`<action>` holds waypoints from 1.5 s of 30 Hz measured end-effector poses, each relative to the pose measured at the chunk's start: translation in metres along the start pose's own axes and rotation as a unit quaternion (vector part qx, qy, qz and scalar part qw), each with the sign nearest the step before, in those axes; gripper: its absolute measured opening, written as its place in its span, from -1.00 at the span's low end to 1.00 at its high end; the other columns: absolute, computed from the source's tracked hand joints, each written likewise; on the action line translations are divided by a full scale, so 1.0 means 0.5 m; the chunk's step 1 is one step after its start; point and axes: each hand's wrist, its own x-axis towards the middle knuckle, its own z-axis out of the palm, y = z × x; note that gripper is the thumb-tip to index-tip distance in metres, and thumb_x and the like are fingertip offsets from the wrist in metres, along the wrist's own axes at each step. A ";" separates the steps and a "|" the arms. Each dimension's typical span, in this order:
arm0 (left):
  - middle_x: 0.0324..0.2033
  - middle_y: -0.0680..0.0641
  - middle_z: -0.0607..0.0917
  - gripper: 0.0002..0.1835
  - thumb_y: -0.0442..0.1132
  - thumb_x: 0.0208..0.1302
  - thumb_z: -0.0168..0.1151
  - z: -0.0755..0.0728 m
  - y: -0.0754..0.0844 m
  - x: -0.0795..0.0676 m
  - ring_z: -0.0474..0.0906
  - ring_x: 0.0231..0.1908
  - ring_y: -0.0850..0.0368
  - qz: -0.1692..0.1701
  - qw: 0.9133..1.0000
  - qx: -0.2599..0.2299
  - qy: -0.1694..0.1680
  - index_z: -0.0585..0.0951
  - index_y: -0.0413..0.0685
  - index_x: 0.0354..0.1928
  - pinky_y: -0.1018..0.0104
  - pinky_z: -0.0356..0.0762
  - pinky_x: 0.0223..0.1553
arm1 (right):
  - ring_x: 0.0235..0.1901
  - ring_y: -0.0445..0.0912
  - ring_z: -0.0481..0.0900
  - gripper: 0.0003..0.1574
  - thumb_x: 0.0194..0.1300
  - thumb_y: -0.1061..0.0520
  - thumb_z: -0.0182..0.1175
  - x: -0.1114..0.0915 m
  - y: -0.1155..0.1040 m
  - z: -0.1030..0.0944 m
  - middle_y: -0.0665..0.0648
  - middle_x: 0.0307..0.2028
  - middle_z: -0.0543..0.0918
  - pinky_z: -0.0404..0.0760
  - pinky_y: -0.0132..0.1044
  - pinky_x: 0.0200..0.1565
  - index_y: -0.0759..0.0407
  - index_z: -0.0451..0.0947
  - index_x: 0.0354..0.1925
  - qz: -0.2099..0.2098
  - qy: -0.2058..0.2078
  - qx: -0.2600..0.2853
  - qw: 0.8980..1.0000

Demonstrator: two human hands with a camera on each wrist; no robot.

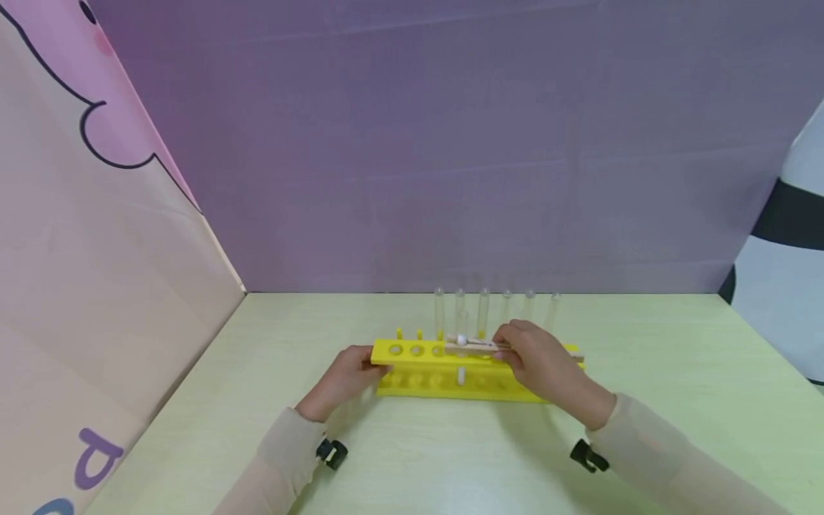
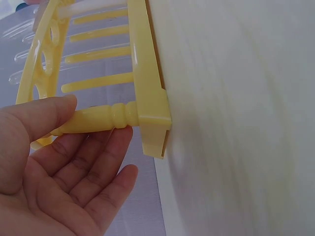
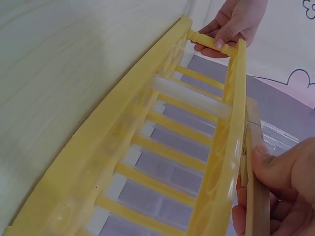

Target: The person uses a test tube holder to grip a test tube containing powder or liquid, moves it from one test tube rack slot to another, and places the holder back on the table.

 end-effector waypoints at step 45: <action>0.00 -0.07 0.64 -0.68 -0.33 0.28 0.17 -0.003 -0.005 0.001 0.53 -0.11 0.13 0.019 1.000 0.000 -0.009 0.58 -0.13 0.08 0.12 0.53 -0.02 | -0.43 -0.12 0.44 -0.80 0.08 0.32 0.34 0.027 -0.023 -0.051 0.01 -0.45 0.54 0.57 -0.23 -0.34 0.20 0.51 -0.32 -0.010 0.035 -0.026 0.999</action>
